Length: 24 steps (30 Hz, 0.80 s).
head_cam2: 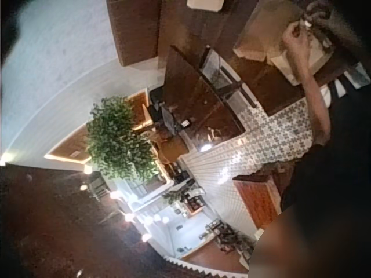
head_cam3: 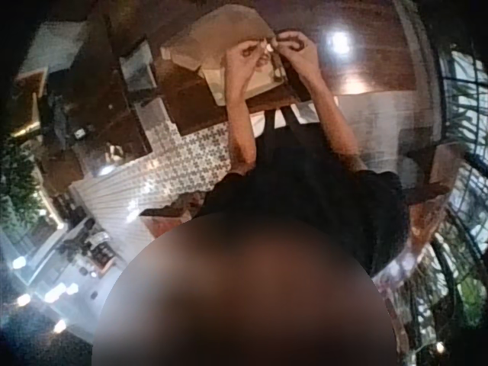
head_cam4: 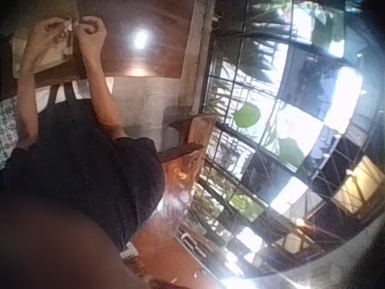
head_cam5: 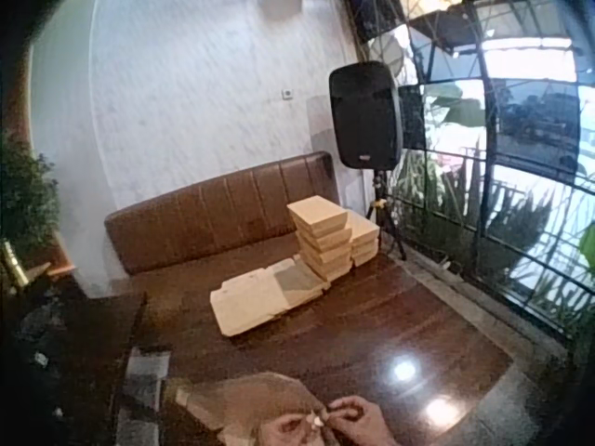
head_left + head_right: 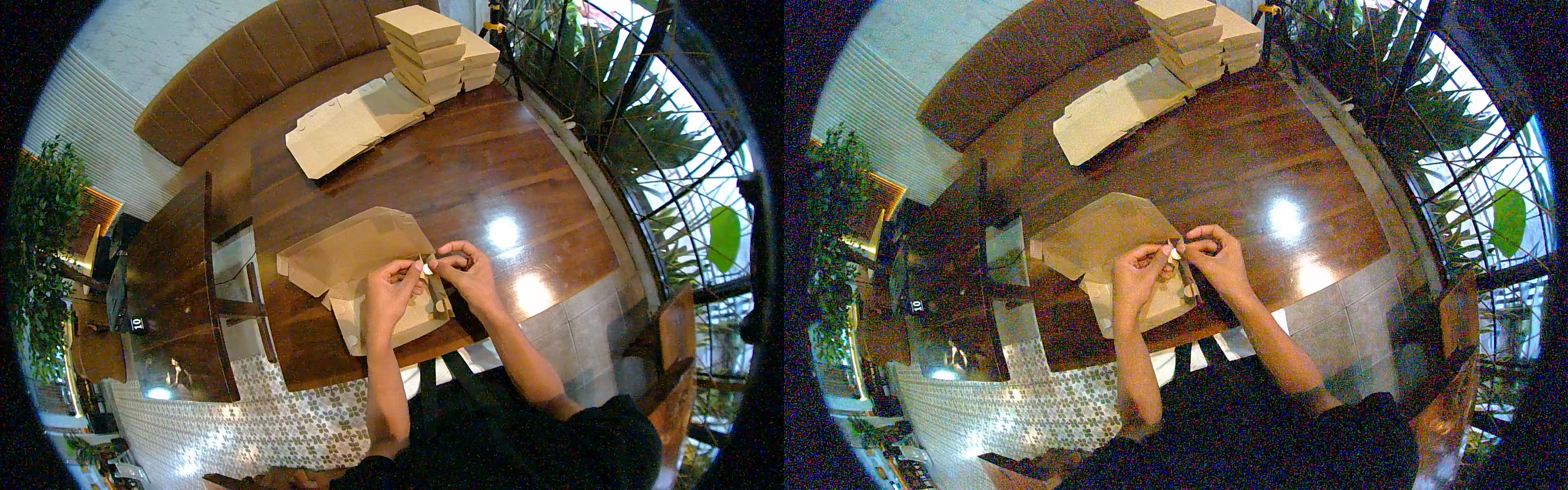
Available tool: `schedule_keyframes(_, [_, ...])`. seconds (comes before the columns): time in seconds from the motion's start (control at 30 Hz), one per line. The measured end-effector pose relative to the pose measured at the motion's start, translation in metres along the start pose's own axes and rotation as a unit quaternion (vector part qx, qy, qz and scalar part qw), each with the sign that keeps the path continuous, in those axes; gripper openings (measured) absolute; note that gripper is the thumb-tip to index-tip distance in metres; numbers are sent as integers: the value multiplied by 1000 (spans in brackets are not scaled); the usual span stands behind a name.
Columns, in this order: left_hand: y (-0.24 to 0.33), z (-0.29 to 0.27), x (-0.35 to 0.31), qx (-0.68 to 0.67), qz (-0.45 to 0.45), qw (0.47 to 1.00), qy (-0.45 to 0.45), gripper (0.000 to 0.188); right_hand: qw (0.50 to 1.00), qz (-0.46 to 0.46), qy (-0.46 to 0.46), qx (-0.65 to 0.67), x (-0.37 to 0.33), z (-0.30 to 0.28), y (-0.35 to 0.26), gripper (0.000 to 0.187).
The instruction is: The person assembles flat cardboard boxes by folding the flaps and tucking the tabs into slots to form rectangular containers. They repeat this process for multiple boxes, stacking the completed ones on the table.
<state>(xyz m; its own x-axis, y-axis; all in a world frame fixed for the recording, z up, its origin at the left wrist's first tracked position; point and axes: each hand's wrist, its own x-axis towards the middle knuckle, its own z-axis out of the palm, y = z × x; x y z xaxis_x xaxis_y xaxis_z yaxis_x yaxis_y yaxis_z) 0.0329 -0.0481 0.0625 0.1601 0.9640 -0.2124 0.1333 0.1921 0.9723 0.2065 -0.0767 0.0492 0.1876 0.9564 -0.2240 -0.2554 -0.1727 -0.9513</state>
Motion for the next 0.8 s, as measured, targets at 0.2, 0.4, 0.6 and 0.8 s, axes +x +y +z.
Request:
schedule_keyframes(0.2, [1,1,-2,8,-18,1000,13,27,998,-40,27,-48,1,1,4,27])
schedule_keyframes(0.4, [0,1,-3,5,-16,1000,12,28,998,-41,26,-40,2,0,7,26])
schedule_keyframes(0.6, [-2,3,-6,-40,17,999,13,28,999,-35,24,12,0,1,9,24])
schedule_keyframes(0.8, [-2,4,-9,-56,22,998,27,27,999,-41,28,21,0,4,8,23])
